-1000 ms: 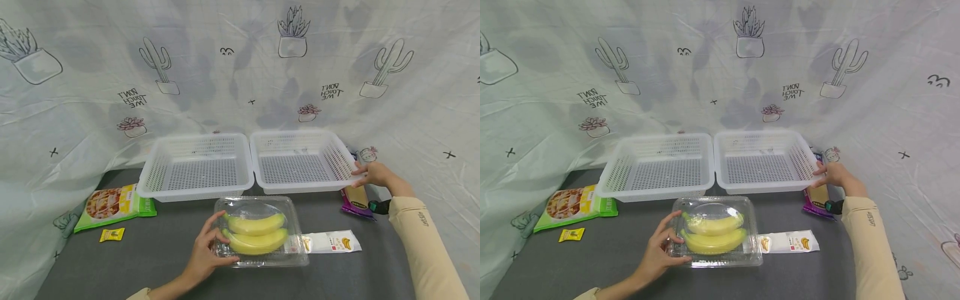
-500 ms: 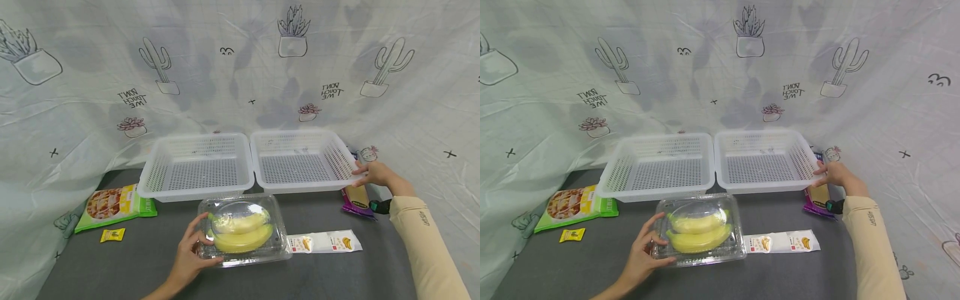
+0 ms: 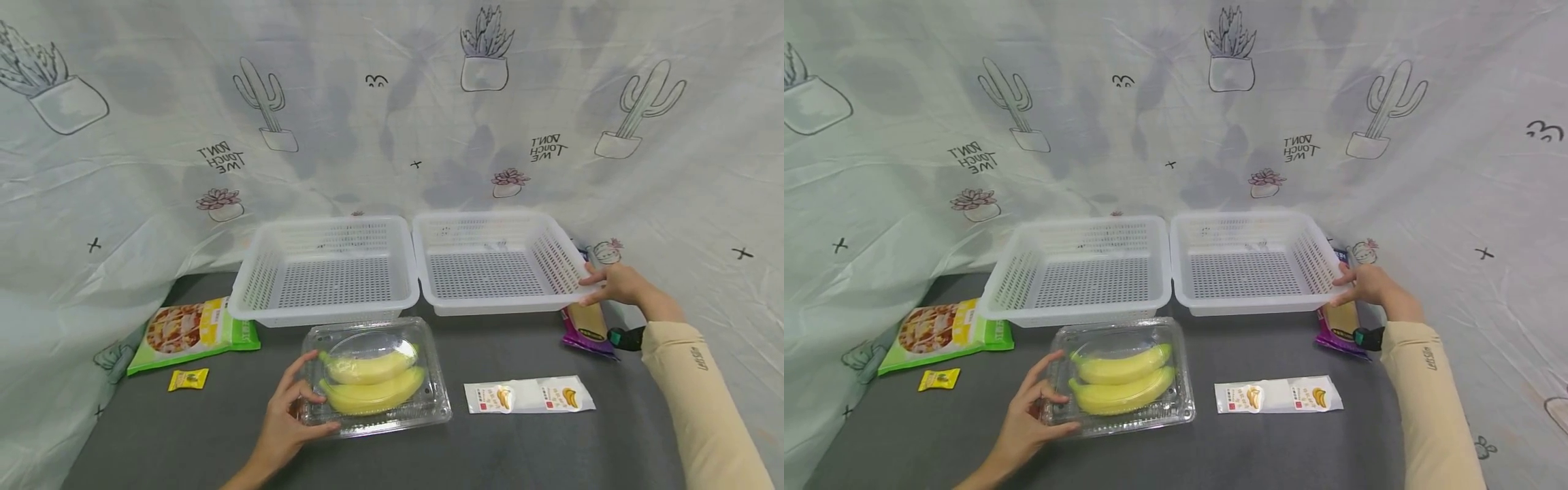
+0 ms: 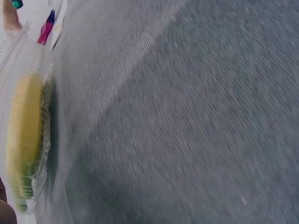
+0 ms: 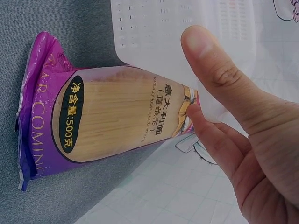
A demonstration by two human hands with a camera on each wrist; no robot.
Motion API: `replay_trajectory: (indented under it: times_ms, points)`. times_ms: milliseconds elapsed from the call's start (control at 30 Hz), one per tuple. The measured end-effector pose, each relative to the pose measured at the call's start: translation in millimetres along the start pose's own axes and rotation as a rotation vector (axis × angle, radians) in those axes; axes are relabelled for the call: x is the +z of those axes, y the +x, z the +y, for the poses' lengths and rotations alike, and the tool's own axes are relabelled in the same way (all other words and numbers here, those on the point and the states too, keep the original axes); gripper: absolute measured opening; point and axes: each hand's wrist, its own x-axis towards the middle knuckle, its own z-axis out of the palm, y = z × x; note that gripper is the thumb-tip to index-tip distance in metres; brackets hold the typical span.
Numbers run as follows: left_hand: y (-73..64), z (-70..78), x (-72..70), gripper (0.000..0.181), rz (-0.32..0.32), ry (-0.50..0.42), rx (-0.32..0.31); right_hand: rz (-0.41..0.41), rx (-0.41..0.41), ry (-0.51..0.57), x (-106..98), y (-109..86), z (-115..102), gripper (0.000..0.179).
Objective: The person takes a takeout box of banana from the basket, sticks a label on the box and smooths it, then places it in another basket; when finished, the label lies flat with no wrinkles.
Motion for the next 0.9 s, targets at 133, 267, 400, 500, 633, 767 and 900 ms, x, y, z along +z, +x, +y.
replay_trajectory:
  times_ms: [133,267,400,500,633,767,900]
  points:
    - [-4.9,-10.4,-11.0,0.051,0.008,-0.002,0.007,0.003,-0.01,-0.019,-1.0,-0.4,-0.4,0.071]
    - [-8.3,-17.2,-23.2,0.045,-0.004,0.007,-0.042,0.007,-0.015,-0.039,-3.5,-1.3,-1.3,0.072]
    - [-12.9,-30.5,-37.6,0.041,-0.027,0.009,-0.091,0.004,-0.011,-0.049,-4.8,-0.7,-0.4,0.072]
    - [-14.0,-37.8,-46.7,0.041,-0.044,0.003,-0.11,0.002,-0.01,-0.055,-5.0,-0.4,0.6,0.071]
    - [-11.3,-41.3,-54.7,0.042,-0.076,0.014,-0.109,-0.002,-0.016,-0.052,-4.0,0.5,1.8,0.072]
    - [-6.1,-43.6,-60.0,0.045,-0.106,0.045,-0.105,-0.005,-0.013,-0.043,-1.8,1.9,3.0,0.072]
    - [-3.1,-45.0,-63.5,0.047,-0.112,0.088,-0.108,-0.009,-0.005,-0.034,0.1,3.3,2.6,0.07]
